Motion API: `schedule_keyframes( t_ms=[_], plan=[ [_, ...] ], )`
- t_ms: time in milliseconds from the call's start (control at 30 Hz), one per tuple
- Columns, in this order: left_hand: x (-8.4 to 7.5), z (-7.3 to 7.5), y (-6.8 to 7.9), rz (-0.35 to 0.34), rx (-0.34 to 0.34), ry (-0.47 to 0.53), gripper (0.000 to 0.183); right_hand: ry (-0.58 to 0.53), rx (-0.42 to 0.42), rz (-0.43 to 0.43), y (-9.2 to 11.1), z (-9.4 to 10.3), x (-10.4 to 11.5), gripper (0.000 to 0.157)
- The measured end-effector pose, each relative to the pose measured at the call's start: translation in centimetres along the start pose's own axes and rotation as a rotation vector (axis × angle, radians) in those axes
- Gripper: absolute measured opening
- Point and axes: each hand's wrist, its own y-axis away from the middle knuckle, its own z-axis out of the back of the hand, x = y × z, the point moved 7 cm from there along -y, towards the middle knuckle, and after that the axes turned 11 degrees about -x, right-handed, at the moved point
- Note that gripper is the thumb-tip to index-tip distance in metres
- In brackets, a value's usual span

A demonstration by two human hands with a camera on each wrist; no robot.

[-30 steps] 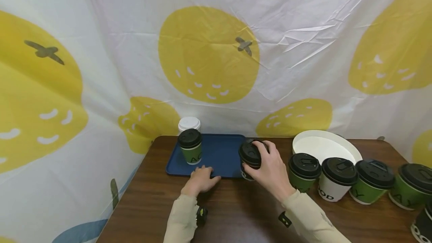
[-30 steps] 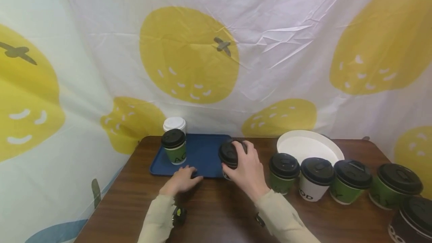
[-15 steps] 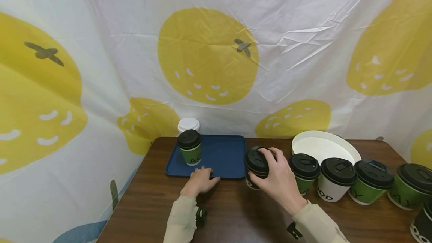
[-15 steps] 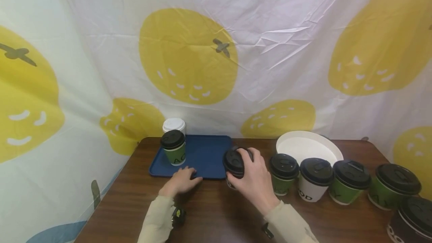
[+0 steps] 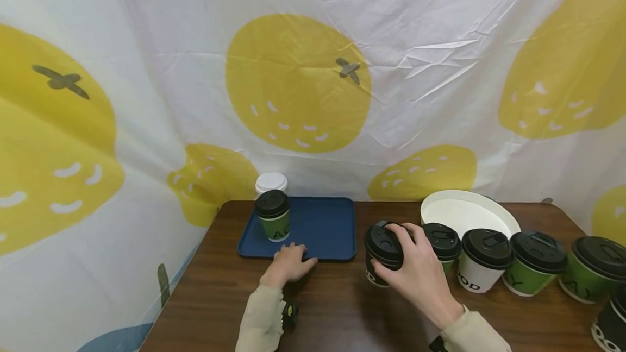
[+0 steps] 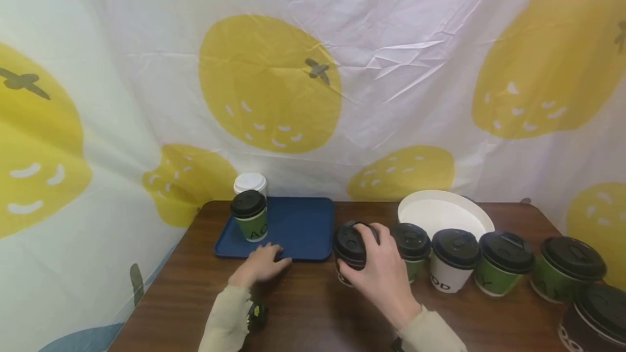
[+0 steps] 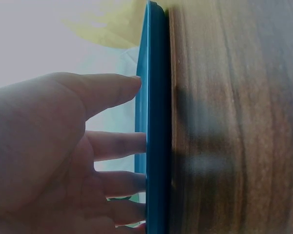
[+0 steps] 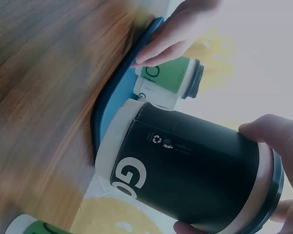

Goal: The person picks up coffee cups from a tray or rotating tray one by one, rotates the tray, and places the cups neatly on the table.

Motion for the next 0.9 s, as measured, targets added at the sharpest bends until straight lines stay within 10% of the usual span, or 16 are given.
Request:
schedule_keyframes(
  t_ms=[900],
  plan=[
    [0.1, -0.2, 0.0, 0.016, 0.02, 0.001, 0.054, 0.047, -0.057, -0.075, 1.7, 5.6, -3.4, 0.065]
  ],
)
